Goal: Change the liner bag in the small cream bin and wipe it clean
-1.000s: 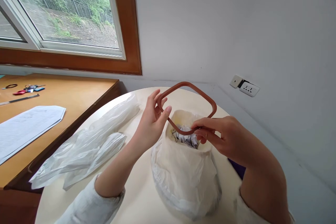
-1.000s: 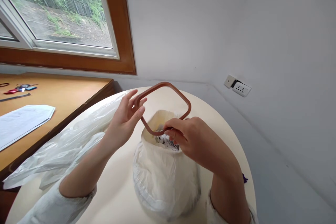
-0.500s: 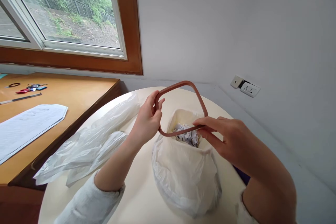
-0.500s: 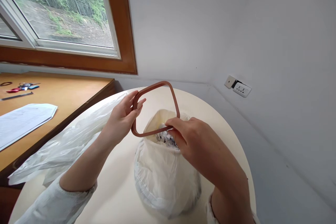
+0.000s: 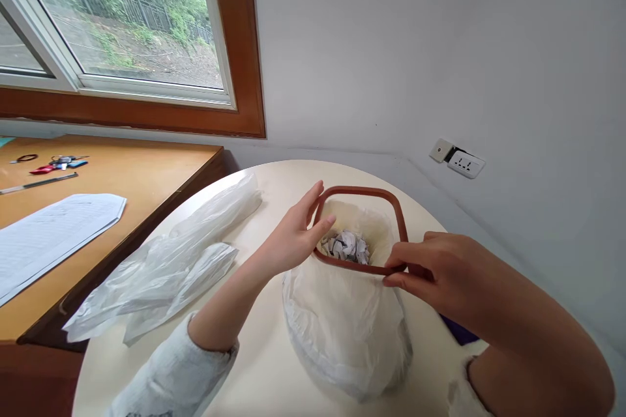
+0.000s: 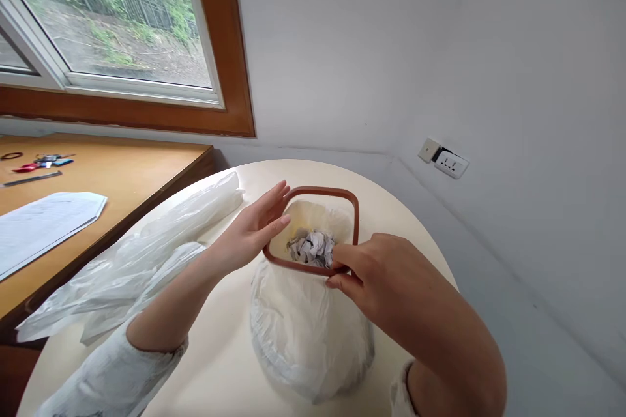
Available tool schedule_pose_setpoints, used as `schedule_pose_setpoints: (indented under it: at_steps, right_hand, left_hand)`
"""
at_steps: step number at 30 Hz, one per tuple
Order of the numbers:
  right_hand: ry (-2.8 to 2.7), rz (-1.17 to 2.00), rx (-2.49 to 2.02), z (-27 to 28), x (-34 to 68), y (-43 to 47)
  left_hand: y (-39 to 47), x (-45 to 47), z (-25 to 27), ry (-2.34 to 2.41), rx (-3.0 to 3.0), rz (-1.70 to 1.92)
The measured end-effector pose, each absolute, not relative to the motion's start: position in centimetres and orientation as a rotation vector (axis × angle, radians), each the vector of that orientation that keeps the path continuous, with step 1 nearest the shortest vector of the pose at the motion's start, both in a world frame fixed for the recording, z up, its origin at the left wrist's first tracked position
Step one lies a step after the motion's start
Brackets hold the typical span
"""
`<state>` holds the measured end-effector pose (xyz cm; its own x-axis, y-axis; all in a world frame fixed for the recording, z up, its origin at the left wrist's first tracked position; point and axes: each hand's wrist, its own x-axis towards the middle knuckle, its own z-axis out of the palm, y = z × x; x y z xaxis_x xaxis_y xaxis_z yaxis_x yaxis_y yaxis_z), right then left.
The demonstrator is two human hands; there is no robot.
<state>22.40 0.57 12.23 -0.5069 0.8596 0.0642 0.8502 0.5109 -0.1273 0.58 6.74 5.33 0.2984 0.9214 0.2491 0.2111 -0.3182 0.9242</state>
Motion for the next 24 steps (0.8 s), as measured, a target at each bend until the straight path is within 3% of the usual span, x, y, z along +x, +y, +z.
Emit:
schedule_pose_setpoints:
  at_steps: [16,24]
  right_hand:
    - [-2.670,0.355,-1.605,12.2,21.6,1.5]
    - [-2.563,0.644,-1.588,12.6,22.0,1.7]
  left_hand:
    - [6.9,0.0,5.5,1.060,1.933,0.932]
    - [6.1,0.7,6.4,1.194,2.073,0.858]
